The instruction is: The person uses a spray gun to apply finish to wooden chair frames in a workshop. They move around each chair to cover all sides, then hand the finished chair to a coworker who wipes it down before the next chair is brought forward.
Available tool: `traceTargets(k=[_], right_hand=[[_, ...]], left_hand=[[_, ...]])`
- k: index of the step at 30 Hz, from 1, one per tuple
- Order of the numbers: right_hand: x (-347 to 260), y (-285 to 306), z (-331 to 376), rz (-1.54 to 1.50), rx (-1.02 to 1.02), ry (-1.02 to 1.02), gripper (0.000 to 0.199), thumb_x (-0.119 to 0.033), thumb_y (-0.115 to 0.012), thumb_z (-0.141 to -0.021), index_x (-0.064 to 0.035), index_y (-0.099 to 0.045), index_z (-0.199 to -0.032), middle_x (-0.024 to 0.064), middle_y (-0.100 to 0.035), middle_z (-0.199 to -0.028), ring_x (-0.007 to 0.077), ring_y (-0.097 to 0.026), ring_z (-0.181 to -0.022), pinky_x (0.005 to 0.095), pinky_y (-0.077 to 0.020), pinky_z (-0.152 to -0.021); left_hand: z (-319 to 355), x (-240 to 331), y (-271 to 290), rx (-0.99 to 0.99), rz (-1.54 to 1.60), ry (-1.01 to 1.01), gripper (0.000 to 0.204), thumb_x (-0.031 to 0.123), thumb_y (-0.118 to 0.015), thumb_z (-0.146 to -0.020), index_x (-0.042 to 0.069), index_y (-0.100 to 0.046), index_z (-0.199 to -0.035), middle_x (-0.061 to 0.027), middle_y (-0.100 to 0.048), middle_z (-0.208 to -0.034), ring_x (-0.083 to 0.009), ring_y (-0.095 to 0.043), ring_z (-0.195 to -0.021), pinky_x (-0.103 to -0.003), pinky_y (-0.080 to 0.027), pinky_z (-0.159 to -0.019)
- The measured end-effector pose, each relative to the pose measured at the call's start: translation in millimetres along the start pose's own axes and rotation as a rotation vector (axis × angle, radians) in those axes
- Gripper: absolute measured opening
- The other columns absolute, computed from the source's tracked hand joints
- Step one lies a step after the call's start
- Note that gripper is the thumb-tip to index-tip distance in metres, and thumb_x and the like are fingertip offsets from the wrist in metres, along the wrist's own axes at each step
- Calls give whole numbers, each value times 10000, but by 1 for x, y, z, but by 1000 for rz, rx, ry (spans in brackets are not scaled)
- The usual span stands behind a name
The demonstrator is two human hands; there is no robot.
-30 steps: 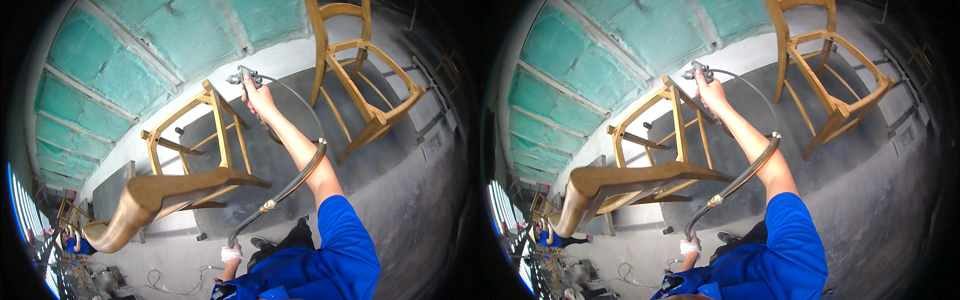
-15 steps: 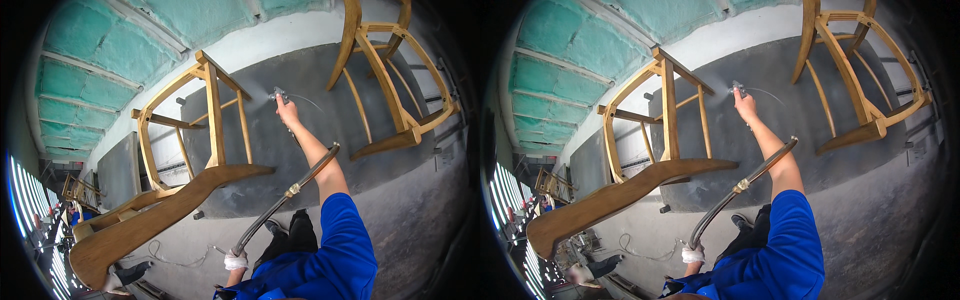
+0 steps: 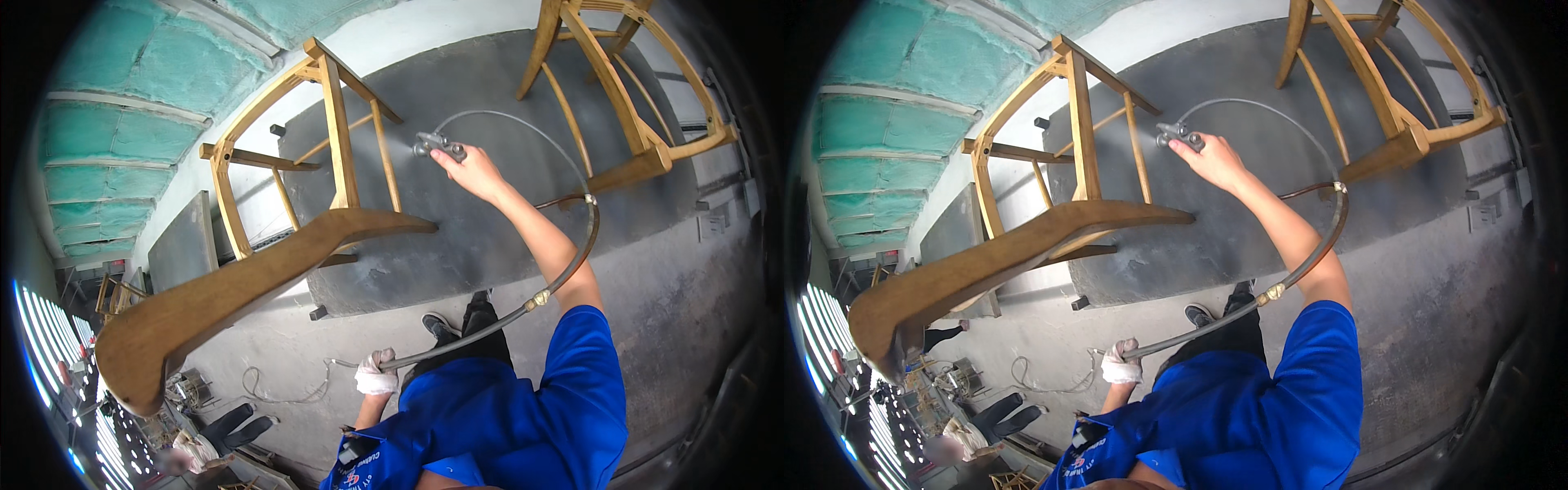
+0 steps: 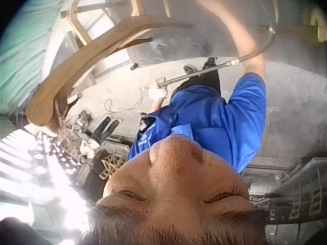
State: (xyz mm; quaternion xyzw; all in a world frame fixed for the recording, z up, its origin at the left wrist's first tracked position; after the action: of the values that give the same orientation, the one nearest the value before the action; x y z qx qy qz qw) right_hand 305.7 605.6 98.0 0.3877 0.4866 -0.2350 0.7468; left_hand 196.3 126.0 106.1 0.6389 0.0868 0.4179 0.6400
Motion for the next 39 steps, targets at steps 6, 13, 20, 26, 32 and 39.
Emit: traceTargets(k=[6, 13, 20, 26, 32, 39], right_hand=[[-39, 18, 81, -69, -122, 33, 448, -487, -634, -962, -49, -674, -879, 36, -618, -665, 142, -614, -674, 332, -484, -661], [-135, 52, 29, -61, 0, 307, 434, -473, -647, -957, -45, -672, -892, 29, -607, -658, 127, -594, -652, 322, -470, -629], [-153, 62, -24, -242, 294, 311, 521, -539, -628, -957, -32, -649, -837, 18, -599, -643, 109, -571, -598, 299, -449, -571], [32, -11, 30, -357, 91, -176, 513, -531, -574, -989, -33, -652, -890, 29, -621, -663, 90, -457, -395, 272, -346, -362], [200, -72, 100, -268, 134, -631, 561, -574, -550, -980, -44, -594, -803, 44, -592, -629, 105, -463, -391, 296, -351, -345], [191, -76, 144, -574, 131, -657, 605, -642, -524, -971, -49, -594, -875, 26, -588, -654, 89, -413, -404, 288, -332, -370]], left_hand=[[-13, 25, 9, -108, -35, -71, 422, 372, -547, -993, 83, -598, -690, -175, -591, -632, -389, -590, -610, -476, -448, -568], [-13, 25, 23, 38, -23, -147, 435, 380, -551, -991, 88, -583, -671, -146, -581, -591, -340, -582, -556, -455, -438, -539], [-7, -33, 15, 95, 140, 52, 395, 355, -589, -990, 98, -614, -691, -25, -555, -558, -122, -511, -542, -346, -417, -515], [-4, -24, 24, 18, -53, -59, 269, 271, -578, -946, 110, -598, -730, -165, -574, -659, -400, -583, -628, -485, -446, -576], [3, -9, 21, -102, -116, -118, 271, 270, -568, -961, 110, -596, -745, -163, -564, -648, -400, -574, -618, -490, -438, -576], [6, 10, 47, -40, -36, -205, 350, 270, -601, -937, 69, -514, -664, -154, -511, -577, -356, -503, -545, -452, -408, -541]])
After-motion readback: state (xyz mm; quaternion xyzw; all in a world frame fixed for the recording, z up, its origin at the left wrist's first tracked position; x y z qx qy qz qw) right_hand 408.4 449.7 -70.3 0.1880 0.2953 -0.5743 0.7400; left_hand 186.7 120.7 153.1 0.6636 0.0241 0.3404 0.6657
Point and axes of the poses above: each hand's wrist, its own z-axis away from the middle knuckle, its own y-axis out of the back of the hand, x = y × z, the point moved 9 cm from there along -z, towards the middle knuckle
